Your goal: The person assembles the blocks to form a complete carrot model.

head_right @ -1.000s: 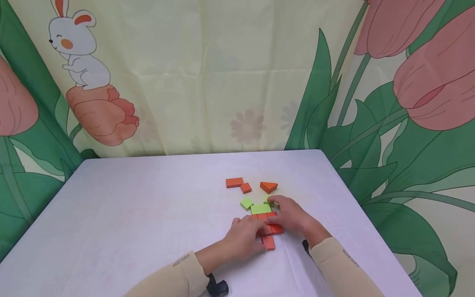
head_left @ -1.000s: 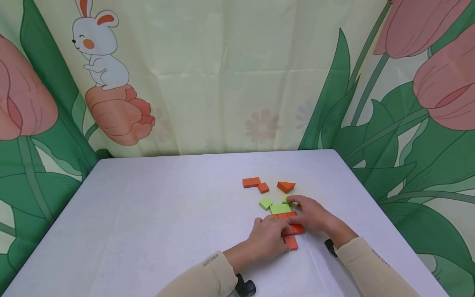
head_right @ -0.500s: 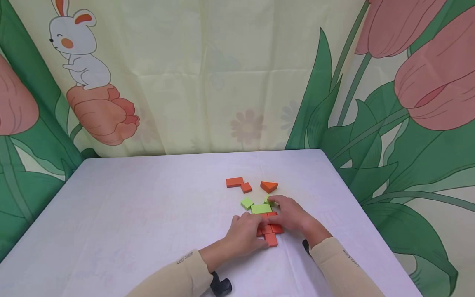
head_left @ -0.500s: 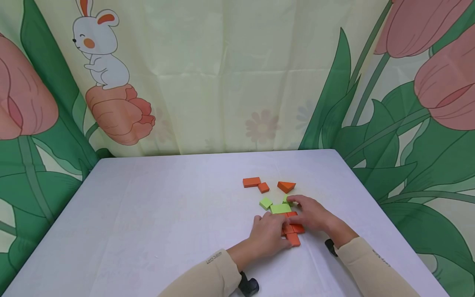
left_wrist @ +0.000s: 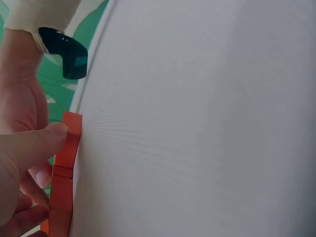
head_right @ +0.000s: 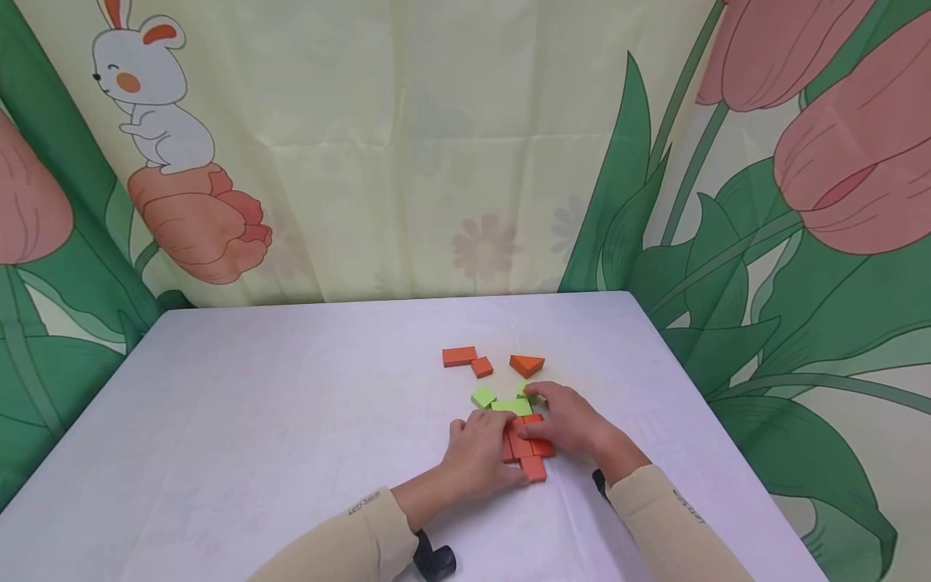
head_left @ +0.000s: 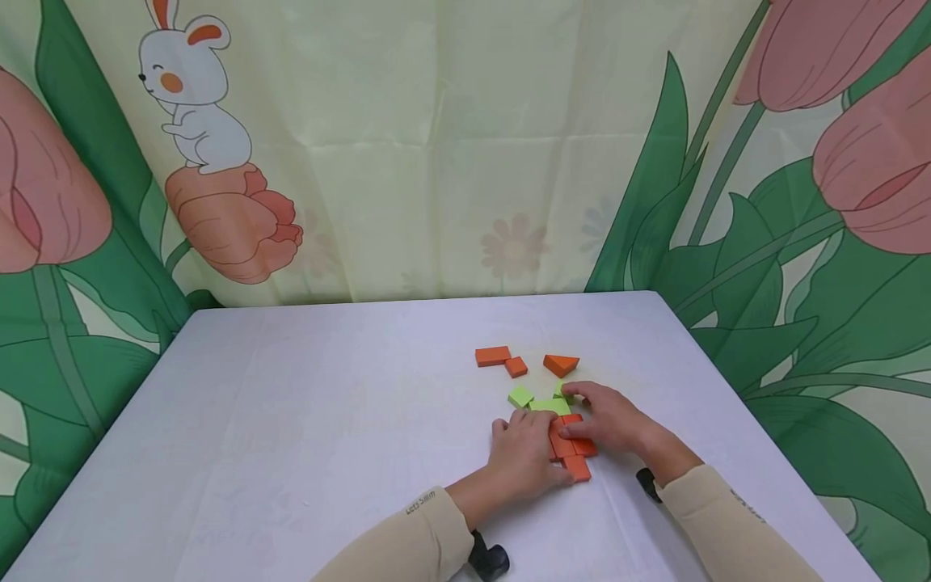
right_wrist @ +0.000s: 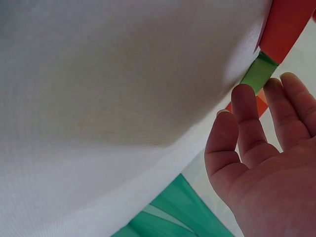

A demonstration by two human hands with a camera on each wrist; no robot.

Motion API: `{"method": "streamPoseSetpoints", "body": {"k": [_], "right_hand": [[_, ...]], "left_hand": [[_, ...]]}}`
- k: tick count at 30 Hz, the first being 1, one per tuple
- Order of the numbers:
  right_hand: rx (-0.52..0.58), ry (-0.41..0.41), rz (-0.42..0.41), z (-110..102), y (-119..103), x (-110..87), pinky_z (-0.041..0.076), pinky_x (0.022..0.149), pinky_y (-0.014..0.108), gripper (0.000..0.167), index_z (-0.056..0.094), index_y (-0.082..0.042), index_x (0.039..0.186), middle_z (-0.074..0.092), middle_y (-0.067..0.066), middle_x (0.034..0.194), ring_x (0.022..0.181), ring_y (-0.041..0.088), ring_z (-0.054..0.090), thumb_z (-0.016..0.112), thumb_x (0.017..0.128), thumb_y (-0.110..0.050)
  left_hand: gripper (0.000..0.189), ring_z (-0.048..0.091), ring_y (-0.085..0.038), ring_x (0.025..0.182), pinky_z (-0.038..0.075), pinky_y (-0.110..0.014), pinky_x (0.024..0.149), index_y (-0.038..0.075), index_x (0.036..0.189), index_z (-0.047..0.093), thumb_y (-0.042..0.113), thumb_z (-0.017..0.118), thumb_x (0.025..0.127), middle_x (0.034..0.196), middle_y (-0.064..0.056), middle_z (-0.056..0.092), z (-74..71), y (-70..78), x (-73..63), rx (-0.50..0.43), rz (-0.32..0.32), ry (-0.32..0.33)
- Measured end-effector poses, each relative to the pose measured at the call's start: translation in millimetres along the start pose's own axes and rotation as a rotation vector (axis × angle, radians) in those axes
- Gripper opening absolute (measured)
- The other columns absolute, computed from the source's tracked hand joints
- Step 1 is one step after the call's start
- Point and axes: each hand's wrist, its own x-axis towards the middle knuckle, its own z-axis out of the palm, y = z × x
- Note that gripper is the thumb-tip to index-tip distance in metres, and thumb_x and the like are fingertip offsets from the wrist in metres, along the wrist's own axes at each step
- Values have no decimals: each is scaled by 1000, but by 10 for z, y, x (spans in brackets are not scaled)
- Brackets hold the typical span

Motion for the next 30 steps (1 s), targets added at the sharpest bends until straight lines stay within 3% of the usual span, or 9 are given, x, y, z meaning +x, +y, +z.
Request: {"method": "streamPoseSetpoints", "body": {"k": [30], "right_hand": [[-10,-7,1,-2,-14,-8,40,102,58,71,53,-4,142,50,21,143,131,43,44,82,83,-31]], "left_hand": [[76,46,-14,120,36,-43,91,20,134,55,54,85,74,124,7,60,-10,14,18,3,-6,2]]}}
